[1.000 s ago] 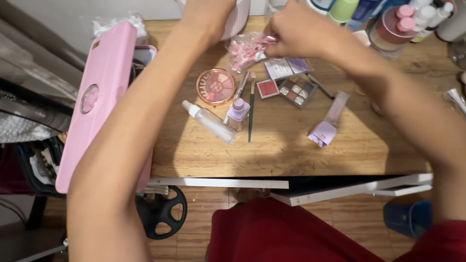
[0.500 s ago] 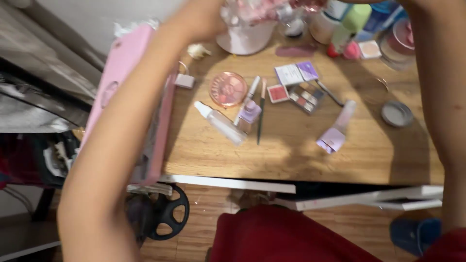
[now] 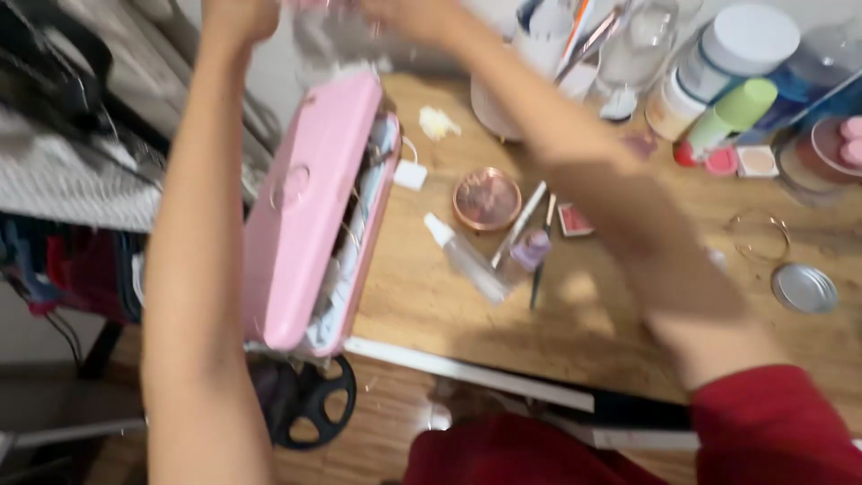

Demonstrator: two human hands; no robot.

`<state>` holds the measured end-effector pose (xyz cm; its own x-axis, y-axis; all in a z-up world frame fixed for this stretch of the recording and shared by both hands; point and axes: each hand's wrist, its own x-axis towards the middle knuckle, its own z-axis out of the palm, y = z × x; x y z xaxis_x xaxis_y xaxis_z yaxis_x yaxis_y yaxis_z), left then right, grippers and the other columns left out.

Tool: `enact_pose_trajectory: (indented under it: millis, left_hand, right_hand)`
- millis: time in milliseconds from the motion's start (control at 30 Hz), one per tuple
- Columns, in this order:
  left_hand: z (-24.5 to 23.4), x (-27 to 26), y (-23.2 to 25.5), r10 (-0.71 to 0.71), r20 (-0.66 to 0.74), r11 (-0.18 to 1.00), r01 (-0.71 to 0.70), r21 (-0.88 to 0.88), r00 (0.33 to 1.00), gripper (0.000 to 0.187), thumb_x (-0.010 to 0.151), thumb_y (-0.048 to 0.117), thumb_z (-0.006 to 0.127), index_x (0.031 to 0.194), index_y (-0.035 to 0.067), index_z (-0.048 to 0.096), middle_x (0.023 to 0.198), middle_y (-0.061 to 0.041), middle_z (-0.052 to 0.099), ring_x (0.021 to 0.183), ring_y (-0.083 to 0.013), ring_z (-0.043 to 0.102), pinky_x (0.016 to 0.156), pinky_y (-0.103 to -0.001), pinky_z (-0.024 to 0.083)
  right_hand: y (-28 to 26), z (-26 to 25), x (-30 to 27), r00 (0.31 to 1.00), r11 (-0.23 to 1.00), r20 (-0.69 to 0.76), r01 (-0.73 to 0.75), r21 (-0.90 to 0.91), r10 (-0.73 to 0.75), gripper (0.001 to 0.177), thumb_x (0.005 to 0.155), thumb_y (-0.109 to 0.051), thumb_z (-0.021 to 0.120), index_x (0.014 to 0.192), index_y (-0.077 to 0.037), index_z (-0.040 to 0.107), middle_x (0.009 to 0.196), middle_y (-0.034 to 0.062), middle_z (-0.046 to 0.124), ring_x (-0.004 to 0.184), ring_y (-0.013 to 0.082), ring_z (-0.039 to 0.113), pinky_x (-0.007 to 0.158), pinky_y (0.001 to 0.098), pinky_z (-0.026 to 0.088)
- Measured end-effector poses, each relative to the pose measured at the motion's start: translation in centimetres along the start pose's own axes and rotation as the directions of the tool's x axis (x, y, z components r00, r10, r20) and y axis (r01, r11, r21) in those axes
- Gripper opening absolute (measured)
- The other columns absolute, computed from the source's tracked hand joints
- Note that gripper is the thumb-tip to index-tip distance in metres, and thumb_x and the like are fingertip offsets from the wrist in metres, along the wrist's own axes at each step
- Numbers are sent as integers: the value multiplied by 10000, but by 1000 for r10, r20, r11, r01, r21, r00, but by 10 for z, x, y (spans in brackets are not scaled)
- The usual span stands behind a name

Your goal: Organizing makeup products, skincare items, and accessories on a vanity desk and then wiping the surface.

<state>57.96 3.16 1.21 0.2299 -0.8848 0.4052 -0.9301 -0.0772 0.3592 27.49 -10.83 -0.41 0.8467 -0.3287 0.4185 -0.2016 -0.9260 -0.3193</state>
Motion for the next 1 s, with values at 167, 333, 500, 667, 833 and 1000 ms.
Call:
enact_pose_trajectory:
  millis: [167, 333, 500, 667, 833, 1000]
  left_hand:
    - [-16, 17, 20, -651, 425, 530, 778, -339, 629, 757, 1044, 581, 510, 1542, 33, 351, 1186, -344, 565, 904, -503, 598, 676, -715, 473]
    - [15, 11, 41, -436, 620, 766, 630, -125, 652, 697, 940, 546, 667, 1336, -15, 549, 1200, -168, 683, 892, -475, 682, 725, -667, 521]
    - [86, 50, 0, -289, 561, 846, 481, -229, 776, 488, 852, 291, 909, 1042, -114, 714, 1037, -232, 755, 846, -333, 745, 778, -634, 584]
    - [113, 67, 2, -331, 664, 792, 580, -190, 671, 293, 822, 166, 819, 1017, -25, 711, 935, -120, 716, 763, -265, 707, 689, -467, 628]
    - [86, 51, 60, -210, 669, 874, 444, -198, 713, 394, 845, 195, 826, 1078, -99, 704, 1004, -204, 723, 767, -284, 716, 701, -462, 637]
    - [100, 55, 99, -137, 741, 935, 333, -122, 657, 591, 891, 340, 825, 1133, -163, 628, 1050, -225, 717, 785, -315, 703, 657, -532, 569]
  right_hand:
    - [-73, 4, 22, 999, 1000, -46, -18, 14, 19, 363, 875, -238, 796, 1186, -59, 744, 1025, 193, 762, 949, 314, 737, 857, 401, 571]
    - [-16, 23, 21, 1000, 998, 18, 15, 67, -16, 484, 861, -238, 851, 1235, 25, 691, 1122, 266, 717, 1014, 366, 702, 891, 427, 543]
    - [-79, -12, -22, 938, 906, 130, -263, -331, 320, 369, 724, -62, 736, 1088, -9, 712, 1128, 240, 676, 1031, 377, 660, 797, 462, 540]
    - [-109, 25, -71, 764, 860, 411, -375, -346, 498, 323, 806, -205, 824, 969, 56, 724, 998, 246, 711, 974, 414, 700, 837, 475, 562]
    - [-114, 18, -91, 913, 902, 171, -308, -303, 370, 156, 767, 61, 670, 917, 67, 713, 970, 317, 689, 956, 466, 694, 801, 483, 579]
    - [-157, -69, -121, 953, 917, 86, -253, -308, 292, 165, 784, 6, 715, 935, 72, 715, 965, 342, 675, 940, 487, 679, 796, 494, 567]
